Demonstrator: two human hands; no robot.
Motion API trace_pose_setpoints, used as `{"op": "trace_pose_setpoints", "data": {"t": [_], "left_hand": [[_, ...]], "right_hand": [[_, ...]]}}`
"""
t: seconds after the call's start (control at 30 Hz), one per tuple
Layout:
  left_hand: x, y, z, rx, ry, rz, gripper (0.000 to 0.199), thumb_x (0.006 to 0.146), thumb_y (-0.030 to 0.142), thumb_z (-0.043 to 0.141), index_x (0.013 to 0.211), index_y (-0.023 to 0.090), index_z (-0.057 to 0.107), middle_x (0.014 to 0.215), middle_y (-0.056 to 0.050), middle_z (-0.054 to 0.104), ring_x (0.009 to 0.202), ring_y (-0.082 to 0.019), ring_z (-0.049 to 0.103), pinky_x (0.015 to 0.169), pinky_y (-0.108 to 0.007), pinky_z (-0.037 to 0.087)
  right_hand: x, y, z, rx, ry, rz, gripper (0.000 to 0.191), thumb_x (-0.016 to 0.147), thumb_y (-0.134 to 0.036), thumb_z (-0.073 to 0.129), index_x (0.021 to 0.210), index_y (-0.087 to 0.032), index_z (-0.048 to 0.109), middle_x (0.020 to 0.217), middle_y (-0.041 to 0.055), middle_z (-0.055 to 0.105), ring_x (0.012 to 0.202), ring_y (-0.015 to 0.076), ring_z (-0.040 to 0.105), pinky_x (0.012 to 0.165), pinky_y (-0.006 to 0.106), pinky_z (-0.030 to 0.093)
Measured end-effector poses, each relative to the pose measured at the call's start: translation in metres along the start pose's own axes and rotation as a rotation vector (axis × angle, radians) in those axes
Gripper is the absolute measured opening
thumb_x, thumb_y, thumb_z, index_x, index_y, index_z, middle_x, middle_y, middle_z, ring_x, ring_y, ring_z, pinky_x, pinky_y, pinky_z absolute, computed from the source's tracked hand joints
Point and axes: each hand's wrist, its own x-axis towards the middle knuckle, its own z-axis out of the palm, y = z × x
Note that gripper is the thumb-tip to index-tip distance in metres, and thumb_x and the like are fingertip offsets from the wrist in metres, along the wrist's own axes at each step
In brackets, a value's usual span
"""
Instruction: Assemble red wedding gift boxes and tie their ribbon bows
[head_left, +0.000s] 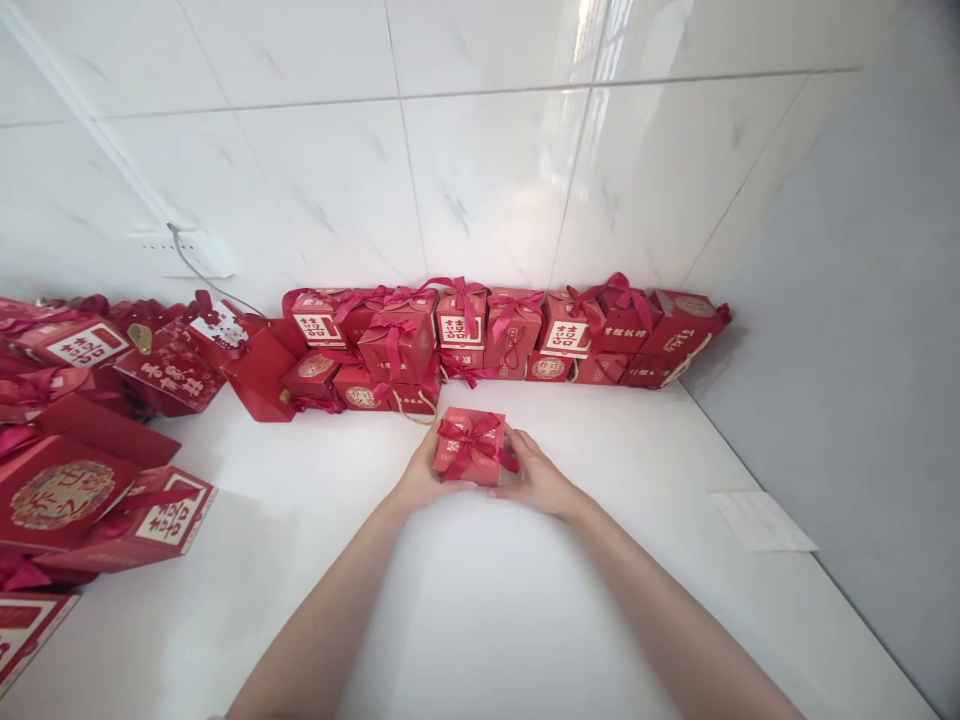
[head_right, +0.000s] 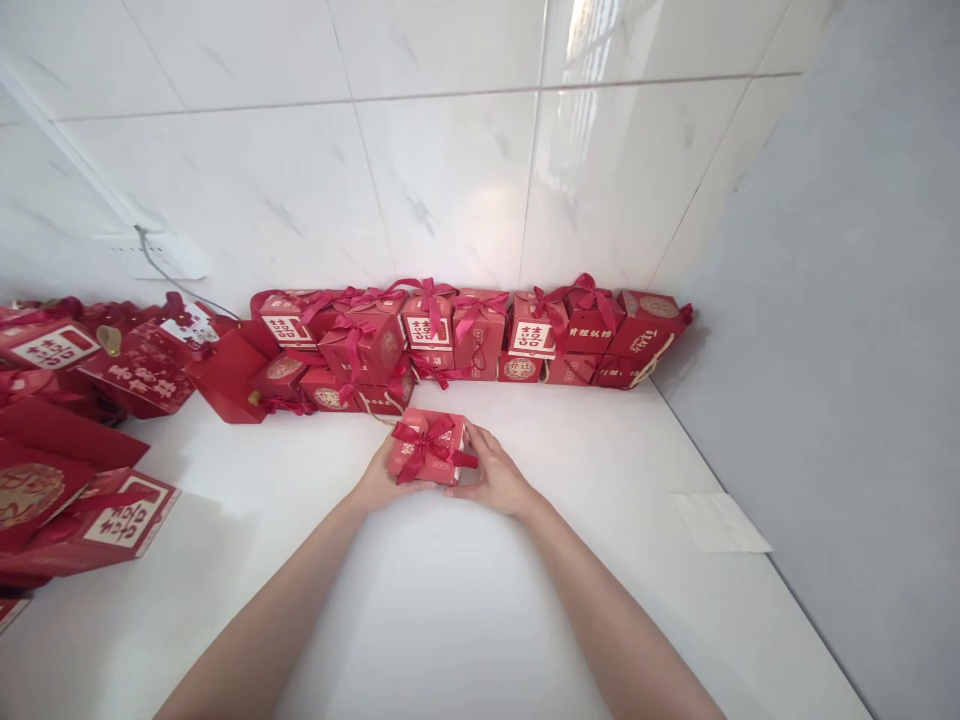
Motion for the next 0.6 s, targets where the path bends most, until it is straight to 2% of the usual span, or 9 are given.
{"op": "trace_pose_setpoints", "data": {"t": [0.1,0.17,0.2,0.27,0.33,0.4,0.5,0.6], "left_hand": [[0.002,-0.007,0.003,-0.006,0.125,0.031,0.099,0.061,0.028,0.085,0.145,0.019,0.034,0.14,-0.016,0.052,0.128,-0.037,0.051,0.105,-0.051,0.044],[0.003,-0.008,0.004,0.012,0.171,0.043,0.103,0.061,0.027,0.085,0.148,0.022,0.029,0.143,-0.017,0.048,0.132,-0.037,0.047,0.109,-0.054,0.041],[0.004,-0.007,0.004,0.037,0.176,0.047,0.103,0.062,0.026,0.084,0.148,0.022,0.029,0.146,-0.016,0.046,0.136,-0.037,0.044,0.111,-0.055,0.037],[0.004,-0.003,0.004,0.101,0.16,0.066,0.099,0.063,0.024,0.083,0.147,0.023,0.032,0.15,-0.016,0.04,0.142,-0.037,0.034,0.115,-0.056,0.03],[0.003,-0.001,0.002,0.143,0.135,0.096,0.094,0.064,0.022,0.082,0.146,0.023,0.035,0.152,-0.015,0.037,0.145,-0.037,0.028,0.117,-0.056,0.027],[0.001,-0.003,-0.001,0.129,0.112,0.084,0.093,0.065,0.022,0.081,0.145,0.023,0.036,0.148,-0.015,0.042,0.141,-0.037,0.035,0.114,-0.055,0.034],[-0.001,-0.01,-0.004,0.077,0.081,-0.006,0.09,0.067,0.023,0.08,0.144,0.023,0.035,0.135,-0.015,0.055,0.12,-0.034,0.057,0.097,-0.048,0.051],[-0.001,-0.014,-0.006,0.052,0.1,-0.055,0.087,0.066,0.022,0.081,0.141,0.022,0.037,0.13,-0.013,0.059,0.109,-0.031,0.063,0.09,-0.043,0.054]], "right_hand": [[0.006,0.006,0.019,0.332,0.08,-0.063,0.104,0.066,-0.036,0.084,0.152,-0.03,0.026,0.154,0.0112,0.031,0.139,0.0319,0.035,0.106,0.046,0.04],[0.008,0.0,0.036,0.589,0.096,-0.034,0.102,0.073,-0.032,0.078,0.155,-0.031,0.017,0.153,0.0108,0.034,0.136,0.0302,0.041,0.102,0.045,0.045],[0.009,-0.005,0.044,0.686,0.113,-0.018,0.106,0.074,-0.029,0.077,0.156,-0.032,0.01,0.153,0.0104,0.037,0.134,0.0292,0.044,0.103,0.046,0.045],[0.007,-0.015,0.058,0.805,0.24,-0.001,0.11,0.076,-0.027,0.077,0.156,-0.034,0.002,0.154,0.0081,0.035,0.133,0.0269,0.047,0.107,0.045,0.041],[0.005,-0.021,0.065,0.871,0.26,0.019,0.112,0.076,-0.024,0.077,0.155,-0.037,-0.001,0.156,0.006,0.034,0.133,0.0254,0.046,0.108,0.043,0.04],[0.004,-0.02,0.063,0.93,0.232,0.048,0.112,0.073,-0.023,0.079,0.155,-0.038,0.003,0.154,0.0051,0.037,0.13,0.0254,0.05,0.104,0.041,0.044],[0.005,-0.013,0.052,1.021,0.179,0.11,0.111,0.071,-0.021,0.08,0.155,-0.036,0.008,0.139,0.0054,0.054,0.113,0.0244,0.061,0.092,0.037,0.051],[0.007,-0.009,0.045,1.069,0.164,0.14,0.114,0.07,-0.019,0.079,0.155,-0.035,0.004,0.123,0.0032,0.064,0.097,0.021,0.065,0.083,0.033,0.052]]}}
